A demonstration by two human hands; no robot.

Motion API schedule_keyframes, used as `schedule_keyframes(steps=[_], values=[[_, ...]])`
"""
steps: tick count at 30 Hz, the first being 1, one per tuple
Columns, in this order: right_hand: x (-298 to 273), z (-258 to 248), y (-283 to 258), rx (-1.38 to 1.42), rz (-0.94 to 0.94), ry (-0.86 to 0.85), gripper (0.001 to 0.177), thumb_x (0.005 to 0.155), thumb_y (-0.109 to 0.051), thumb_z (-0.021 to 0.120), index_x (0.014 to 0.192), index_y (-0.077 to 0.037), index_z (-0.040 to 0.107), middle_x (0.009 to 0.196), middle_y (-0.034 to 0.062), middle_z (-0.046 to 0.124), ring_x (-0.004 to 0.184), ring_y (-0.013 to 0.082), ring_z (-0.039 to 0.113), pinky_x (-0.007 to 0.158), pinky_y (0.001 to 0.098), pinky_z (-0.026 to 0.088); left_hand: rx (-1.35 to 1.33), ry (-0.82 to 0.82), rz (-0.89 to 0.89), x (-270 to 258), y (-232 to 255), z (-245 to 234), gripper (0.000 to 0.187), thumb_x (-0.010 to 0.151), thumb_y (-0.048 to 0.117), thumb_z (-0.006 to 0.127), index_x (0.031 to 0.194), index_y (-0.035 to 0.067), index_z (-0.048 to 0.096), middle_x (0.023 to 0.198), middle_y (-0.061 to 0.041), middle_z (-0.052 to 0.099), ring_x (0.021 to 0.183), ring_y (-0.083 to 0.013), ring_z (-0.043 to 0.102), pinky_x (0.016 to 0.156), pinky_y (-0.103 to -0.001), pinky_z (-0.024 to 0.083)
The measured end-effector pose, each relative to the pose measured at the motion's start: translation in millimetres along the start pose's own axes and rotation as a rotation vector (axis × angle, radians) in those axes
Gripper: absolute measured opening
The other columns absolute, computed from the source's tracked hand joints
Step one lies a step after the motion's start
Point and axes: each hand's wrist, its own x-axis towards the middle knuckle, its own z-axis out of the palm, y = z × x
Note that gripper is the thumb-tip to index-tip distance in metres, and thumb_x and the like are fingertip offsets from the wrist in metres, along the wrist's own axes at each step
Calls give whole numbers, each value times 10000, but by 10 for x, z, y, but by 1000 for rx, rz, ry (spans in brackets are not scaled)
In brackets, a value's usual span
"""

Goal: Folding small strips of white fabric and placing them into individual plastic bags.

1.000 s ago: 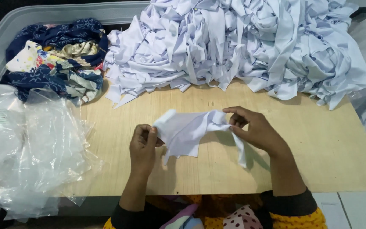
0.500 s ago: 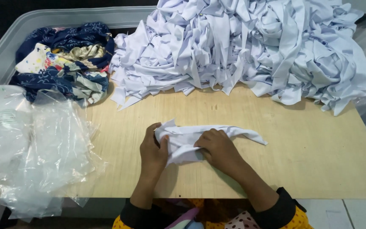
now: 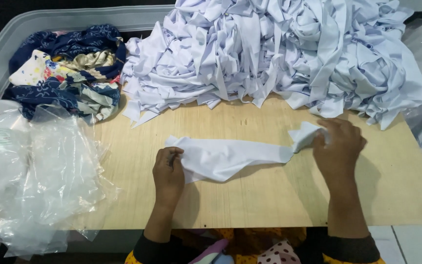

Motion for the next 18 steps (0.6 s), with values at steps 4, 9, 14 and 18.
schedule_keyframes(steps=[4, 9, 14, 18], values=[[-100, 327, -473, 82, -55, -203, 171, 980, -237, 652, 1126, -186, 726, 1110, 39, 678, 1113, 283, 650, 1003, 447, 459, 91, -63, 13, -77, 429, -11, 334, 943, -52, 460, 1147, 112, 668, 1041, -112, 592, 1071, -347, 697, 905, -433, 611], [-70, 295, -809, -26, -52, -693, 239, 1021, -311, 534, 1069, -201, 740, 1310, 27, 640, 1336, 254, 535, 1109, 453, 384, 108, -41, 357, -92, 662, 78, 324, 979, 0, 571, 1280, 62, 674, 960, -134, 599, 766, -201, 627, 600, -349, 563], [61, 71, -353, 439, 363, -616, 241, 1049, -332, 552, 1133, -168, 708, 1031, 123, 734, 1015, 367, 695, 877, 489, 511, -75, -109, 326, 94, 689, -50, 393, 970, 81, 622, 1360, 122, 641, 1097, -118, 589, 720, -173, 630, 508, -294, 557], [163, 108, -134, 406, 365, -508, 144, 1022, -293, 659, 1107, -199, 728, 955, 116, 751, 941, 349, 714, 857, 457, 526, -164, -234, 185, 397, 406, 7, 473, 978, 47, 564, 1444, 129, 552, 1438, -160, 489, 856, -339, 739, 506, -334, 623]])
